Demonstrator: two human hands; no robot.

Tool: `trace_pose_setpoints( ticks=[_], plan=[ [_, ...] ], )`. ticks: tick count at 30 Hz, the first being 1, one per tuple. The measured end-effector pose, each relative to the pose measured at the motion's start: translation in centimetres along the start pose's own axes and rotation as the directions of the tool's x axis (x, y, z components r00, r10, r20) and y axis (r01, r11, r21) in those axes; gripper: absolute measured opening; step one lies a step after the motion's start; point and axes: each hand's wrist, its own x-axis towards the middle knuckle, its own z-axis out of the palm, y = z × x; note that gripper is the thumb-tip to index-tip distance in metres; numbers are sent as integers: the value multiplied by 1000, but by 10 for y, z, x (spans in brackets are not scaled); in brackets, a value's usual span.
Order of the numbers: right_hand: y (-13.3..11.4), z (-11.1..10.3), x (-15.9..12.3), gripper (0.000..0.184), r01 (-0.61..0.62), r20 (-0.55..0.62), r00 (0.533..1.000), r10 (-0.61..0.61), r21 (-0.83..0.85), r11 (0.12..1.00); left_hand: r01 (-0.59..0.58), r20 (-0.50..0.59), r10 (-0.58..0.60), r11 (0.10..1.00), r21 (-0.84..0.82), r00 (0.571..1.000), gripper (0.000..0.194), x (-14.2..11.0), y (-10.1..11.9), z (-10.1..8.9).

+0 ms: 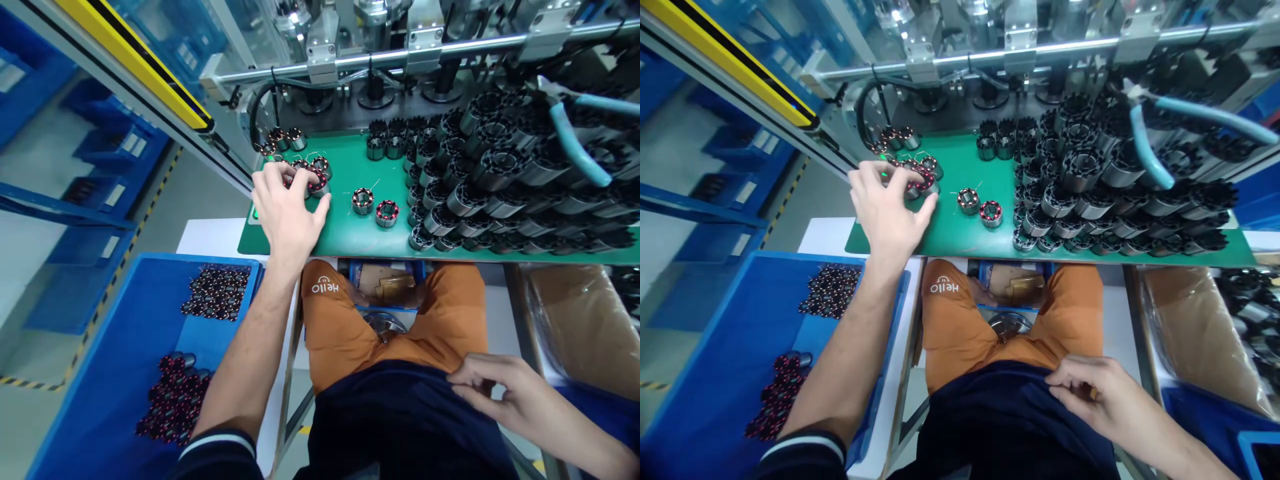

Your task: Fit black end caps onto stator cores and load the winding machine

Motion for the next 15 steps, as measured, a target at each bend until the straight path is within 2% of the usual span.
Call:
trace_pose_setpoints(
  ticks=[3,5,7,8,10,11,12,13,15],
  plan=[
    [1,3,2,34,18,-27,999,-18,8,1000,-48,62,47,999,20,997,23,13,-14,0],
    [-7,2,8,34,70,-68,995,-69,18,997,-103,35,104,994,-24,994,18,10,-3,-8],
    [-21,-1,15,30,99,-193,977,-90,36,994,-148,-10,149,973,-174,989,14,-8,25,-26],
    [-29,-3,20,27,102,-286,955,-80,64,993,-154,-23,154,937,-314,988,12,-23,44,-38],
    [-46,-8,30,23,118,-472,882,-16,188,975,-75,59,134,813,-578,989,34,-55,82,-64],
    [-54,-10,36,29,167,-527,850,13,292,942,-38,88,124,766,-642,988,45,-71,99,-76],
    [-61,-11,42,41,225,-533,845,32,409,885,-19,115,133,731,-683,984,50,-85,112,-86],
    [-67,-12,48,55,256,-493,869,32,505,824,12,157,138,714,-700,978,53,-97,123,-94],
    [-77,-12,57,69,192,-359,931,56,618,763,70,249,163,691,-720,955,54,-116,133,-100]
  ],
)
